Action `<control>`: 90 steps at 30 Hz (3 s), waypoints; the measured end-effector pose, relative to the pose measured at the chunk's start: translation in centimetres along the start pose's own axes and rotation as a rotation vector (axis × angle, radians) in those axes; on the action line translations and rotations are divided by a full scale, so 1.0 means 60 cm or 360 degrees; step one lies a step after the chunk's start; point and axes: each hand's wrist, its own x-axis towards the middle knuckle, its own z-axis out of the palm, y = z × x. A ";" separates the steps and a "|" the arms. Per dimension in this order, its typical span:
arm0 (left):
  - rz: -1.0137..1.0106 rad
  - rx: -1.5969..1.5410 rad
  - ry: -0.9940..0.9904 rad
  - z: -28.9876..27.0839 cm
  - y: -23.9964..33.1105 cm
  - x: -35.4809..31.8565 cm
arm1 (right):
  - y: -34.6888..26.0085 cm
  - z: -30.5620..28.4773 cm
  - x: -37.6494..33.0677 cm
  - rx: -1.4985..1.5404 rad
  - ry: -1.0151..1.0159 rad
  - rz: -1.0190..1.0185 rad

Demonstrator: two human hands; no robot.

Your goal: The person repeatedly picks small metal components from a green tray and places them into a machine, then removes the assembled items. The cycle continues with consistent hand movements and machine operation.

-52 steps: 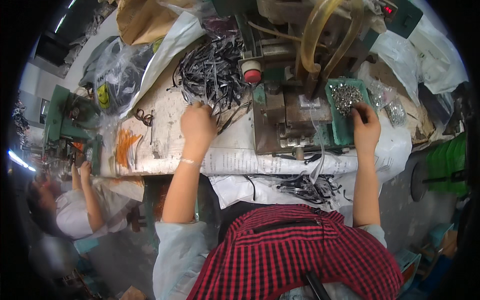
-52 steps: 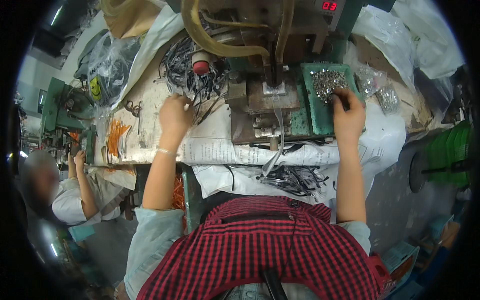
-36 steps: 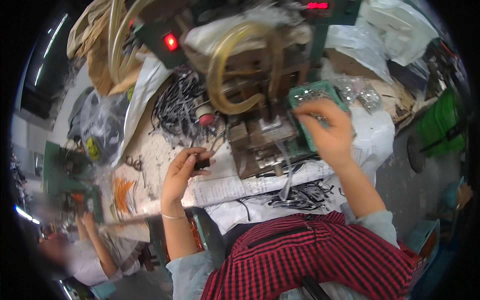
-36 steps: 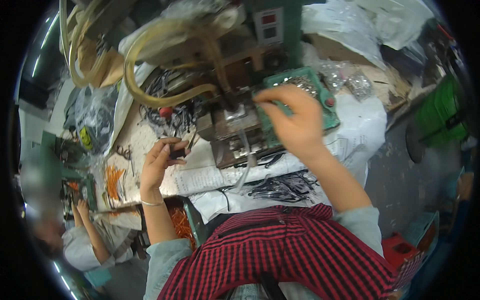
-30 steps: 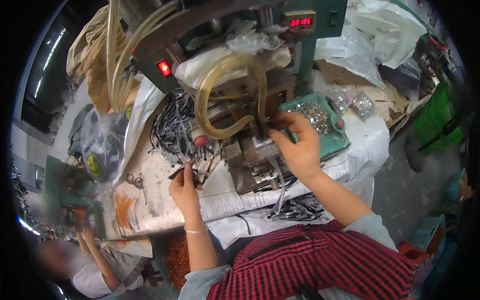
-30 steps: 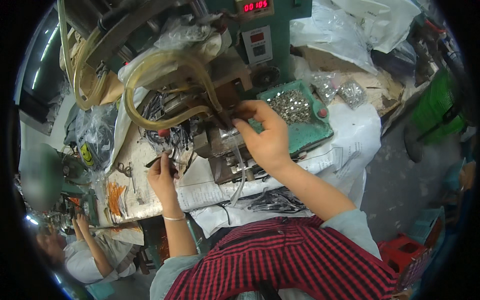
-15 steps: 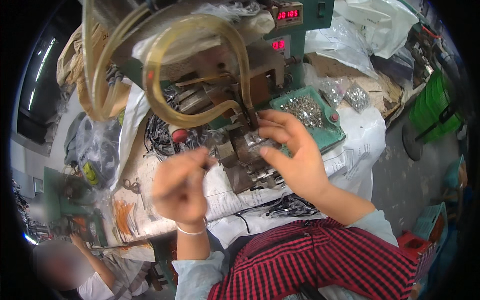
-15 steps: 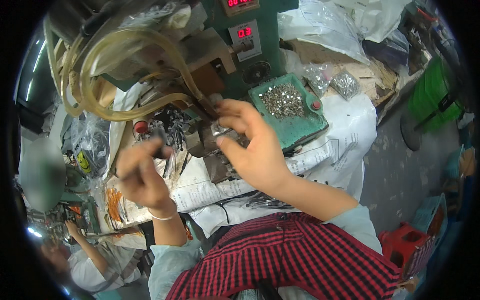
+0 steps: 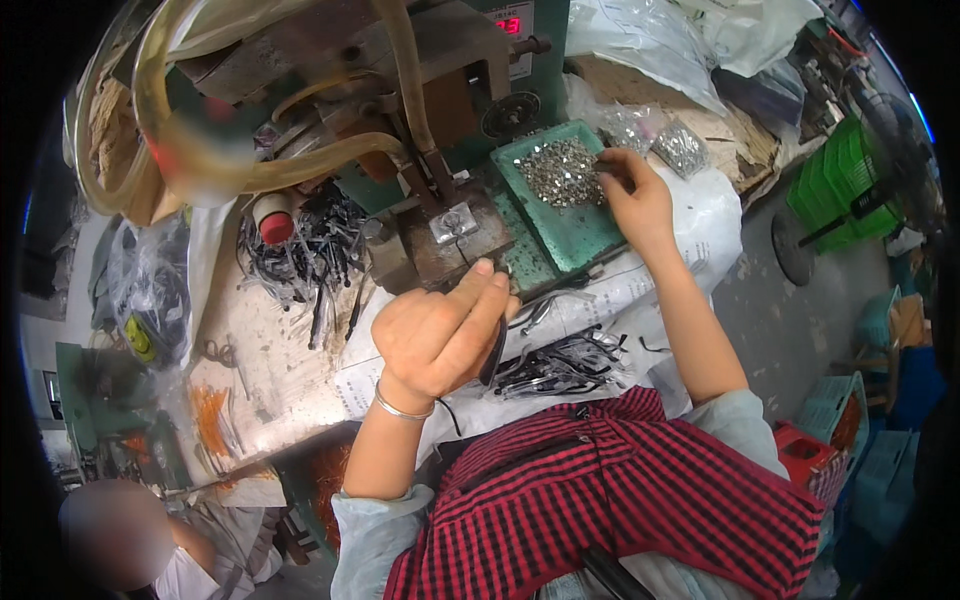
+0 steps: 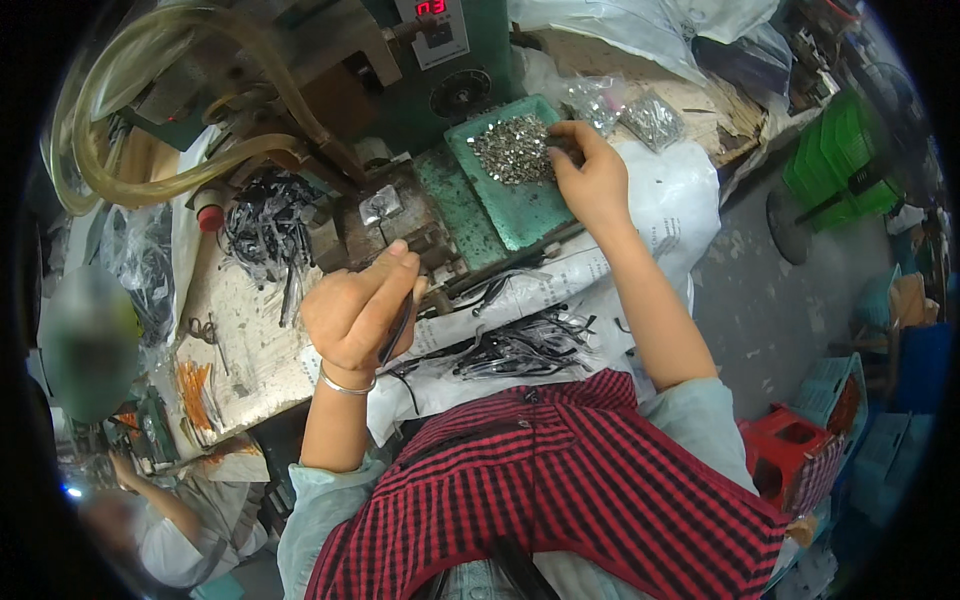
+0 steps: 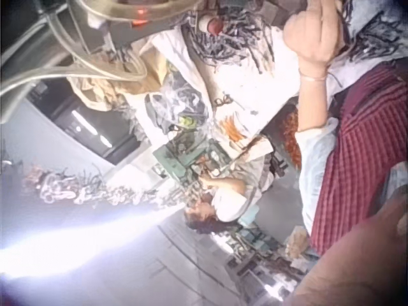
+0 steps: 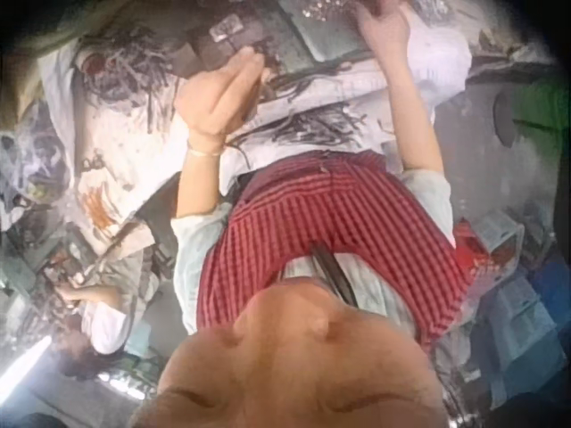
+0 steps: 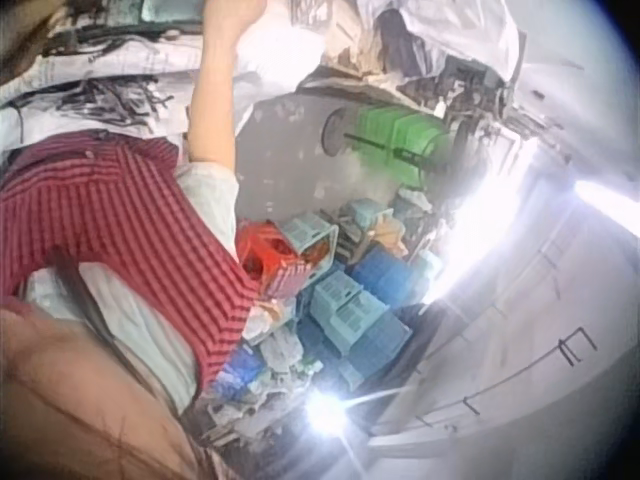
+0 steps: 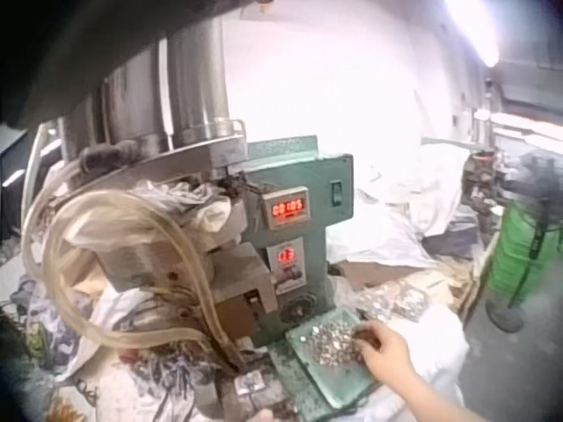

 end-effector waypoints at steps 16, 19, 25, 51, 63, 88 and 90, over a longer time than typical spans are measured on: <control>-0.0568 0.0306 -0.0304 -0.120 0.044 -0.125 | 0.022 0.022 -0.050 -0.0921 -0.0274 -0.0516; -0.0998 0.0558 0.0548 -0.177 -0.045 -0.139 | 0.028 0.025 -0.052 -0.0747 -0.0229 -0.0407; -0.1733 0.1013 -0.0303 -0.105 -0.265 -0.166 | 0.069 0.018 -0.045 -0.0934 -0.0320 -0.0320; -0.1152 -0.0706 0.0993 -0.128 0.011 0.006 | 0.020 0.051 -0.026 -0.0571 0.0027 -0.0327; -0.1226 -0.1015 0.0481 -0.113 0.012 0.015 | -0.010 0.042 -0.056 -0.0774 -0.0077 -0.0217; -0.1081 -0.0911 0.0824 -0.078 -0.013 -0.019 | -0.122 0.021 -0.032 0.1112 -0.0567 0.0549; -0.1162 -0.1053 0.0952 -0.070 -0.017 -0.018 | -0.184 0.059 -0.030 0.1159 -0.0556 0.0313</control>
